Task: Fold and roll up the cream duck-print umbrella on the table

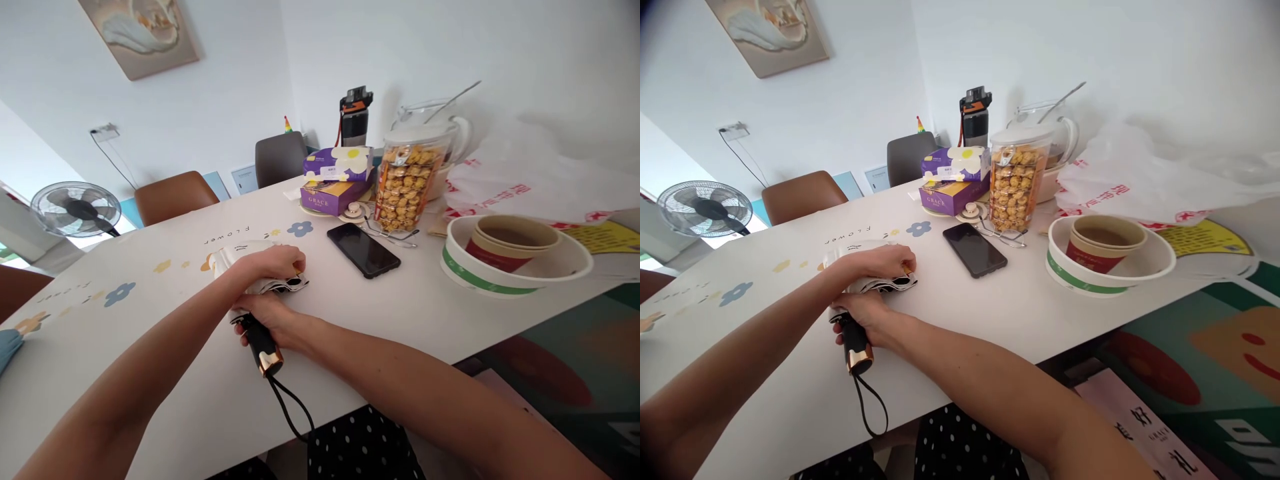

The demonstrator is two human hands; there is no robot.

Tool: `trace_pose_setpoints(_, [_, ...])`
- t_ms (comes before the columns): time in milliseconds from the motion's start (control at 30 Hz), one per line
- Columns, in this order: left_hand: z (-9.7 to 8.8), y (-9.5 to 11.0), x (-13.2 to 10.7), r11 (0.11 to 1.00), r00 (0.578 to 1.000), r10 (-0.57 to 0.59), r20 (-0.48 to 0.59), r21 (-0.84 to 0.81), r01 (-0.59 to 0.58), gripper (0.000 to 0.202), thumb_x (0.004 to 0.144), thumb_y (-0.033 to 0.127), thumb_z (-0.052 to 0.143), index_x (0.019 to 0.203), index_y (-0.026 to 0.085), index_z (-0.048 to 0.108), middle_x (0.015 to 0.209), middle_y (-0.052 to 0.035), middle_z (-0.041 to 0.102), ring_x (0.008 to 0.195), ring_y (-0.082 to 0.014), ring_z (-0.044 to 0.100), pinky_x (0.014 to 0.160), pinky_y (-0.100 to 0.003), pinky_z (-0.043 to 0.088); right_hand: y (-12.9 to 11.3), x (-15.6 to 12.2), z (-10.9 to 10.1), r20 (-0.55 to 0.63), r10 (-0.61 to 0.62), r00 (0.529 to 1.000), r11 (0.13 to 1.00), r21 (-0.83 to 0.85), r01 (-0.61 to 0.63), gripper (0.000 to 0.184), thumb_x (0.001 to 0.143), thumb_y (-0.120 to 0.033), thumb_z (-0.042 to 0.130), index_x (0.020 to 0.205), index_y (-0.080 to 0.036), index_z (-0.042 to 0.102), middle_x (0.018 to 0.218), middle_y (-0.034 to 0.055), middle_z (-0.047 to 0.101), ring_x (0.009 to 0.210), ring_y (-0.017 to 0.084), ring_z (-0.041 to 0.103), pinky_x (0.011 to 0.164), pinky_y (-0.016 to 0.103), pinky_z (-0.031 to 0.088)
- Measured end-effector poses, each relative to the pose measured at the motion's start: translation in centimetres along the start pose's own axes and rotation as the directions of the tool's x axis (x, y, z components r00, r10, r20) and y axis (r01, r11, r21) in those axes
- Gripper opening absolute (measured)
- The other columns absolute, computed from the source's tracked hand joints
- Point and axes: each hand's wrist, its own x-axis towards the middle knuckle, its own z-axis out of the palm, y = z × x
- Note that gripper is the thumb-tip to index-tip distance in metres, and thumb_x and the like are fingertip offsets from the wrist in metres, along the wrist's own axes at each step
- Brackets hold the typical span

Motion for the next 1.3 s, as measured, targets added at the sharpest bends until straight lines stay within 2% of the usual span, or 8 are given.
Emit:
trace_pose_setpoints(333, [0.4,-0.6,-1.7,0.992,0.999,0.025,-0.046,0.128,-0.019,0.031,0.059,0.012,0.047,0.084,0.023,0.061,0.091,-0.0005,0.063,0.088,-0.0203,0.051,0.074,-0.029,0.039,0.1,0.2,-0.1,-0.009,0.005,1.0,1.0,-0.017,-0.005,0.009,0.07,-0.017,0.057,0.073,-0.015,0.049,0.059,-0.0002,0.049,0.044,0.011,0.05,0.033,0.023,0.044])
trace_pose_setpoints(467, [0.2,-1.0,-1.9,0.983,0.953,0.099,-0.285,0.179,-0.049,0.02,0.063,0.01,0.043,0.065,0.02,0.061,0.074,-0.0018,0.061,0.074,-0.0168,0.053,0.076,-0.031,0.039,0.0,0.2,-0.2,-0.001,0.013,1.0,0.999,-0.038,-0.013,0.012,0.07,-0.019,0.06,0.076,-0.014,0.05,0.059,0.0004,0.049,0.045,0.011,0.05,0.034,0.022,0.044])
trace_pose_setpoints(533, [-0.4,-1.8,-2.6,0.997,0.841,0.047,-0.538,0.073,-0.009,0.021,0.063,0.01,0.042,0.063,0.019,0.061,0.078,-0.0029,0.061,0.074,-0.0165,0.054,0.071,-0.029,0.041,0.0,0.2,-0.3,-0.001,0.018,1.0,0.999,-0.034,-0.018,0.014,0.069,-0.018,0.061,0.077,-0.014,0.05,0.06,0.0003,0.05,0.045,0.011,0.05,0.033,0.022,0.043])
trace_pose_setpoints(633, [-1.4,-3.3,-5.2,0.989,0.566,-0.064,-0.822,-0.129,-0.075,0.022,0.061,0.008,0.043,0.067,0.019,0.062,0.087,-0.0028,0.062,0.086,-0.0173,0.055,0.071,-0.028,0.043,0.1,0.6,-0.4,-0.003,0.021,1.0,1.0,-0.022,-0.021,0.016,0.068,-0.018,0.062,0.079,-0.014,0.051,0.061,0.0007,0.05,0.044,0.01,0.049,0.033,0.023,0.043])
trace_pose_setpoints(767, [-0.9,-5.1,-10.7,0.904,0.351,-0.328,-0.877,-0.4,-0.154,0.024,0.059,0.007,0.042,0.069,0.018,0.061,0.084,-0.0004,0.064,0.066,-0.0112,0.055,0.053,-0.022,0.042,0.3,1.1,-0.8,0.035,0.001,0.999,0.999,-0.036,0.0,0.027,0.066,-0.027,0.068,0.085,-0.014,0.053,0.066,0.0018,0.053,0.045,0.01,0.049,0.034,0.022,0.044])
trace_pose_setpoints(867, [1.5,-6.3,-14.6,0.78,0.342,-0.554,-0.759,-0.617,-0.103,0.029,0.057,0.006,0.04,0.073,0.018,0.061,0.084,0.0014,0.065,0.04,-0.004,0.041,0.037,-0.021,0.029,0.2,1.0,-0.9,0.085,-0.032,0.996,0.998,-0.042,0.036,0.037,0.062,-0.037,0.073,0.086,-0.016,0.053,0.067,0.0006,0.052,0.046,0.009,0.049,0.033,0.02,0.042])
trace_pose_setpoints(1000, [5.6,-7.8,-17.3,0.554,0.352,-0.721,-0.598,-0.801,-0.227,0.016,0.055,0.008,0.052,0.066,0.016,0.059,0.081,-0.0012,0.063,0.054,-0.0111,0.054,0.044,-0.025,0.046,-0.2,0.5,-1.0,0.116,-0.05,0.992,0.999,-0.014,0.052,0.05,0.06,-0.057,0.069,0.085,-0.019,0.05,0.066,-0.0018,0.05,0.046,0.009,0.049,0.033,0.02,0.042])
trace_pose_setpoints(1300, [9.2,-9.2,-17.3,0.363,0.443,-0.78,-0.441,-0.897,-0.253,0.009,0.052,0.014,0.06,0.059,0.019,0.059,0.077,-0.002,0.06,0.075,-0.0169,0.058,0.064,-0.028,0.054,-0.2,0.9,-1.4,0.065,-0.04,0.997,0.999,0.01,0.04,0.04,0.071,-0.055,0.061,0.085,-0.021,0.046,0.063,-0.0026,0.048,0.043,0.009,0.047,0.032,0.019,0.039])
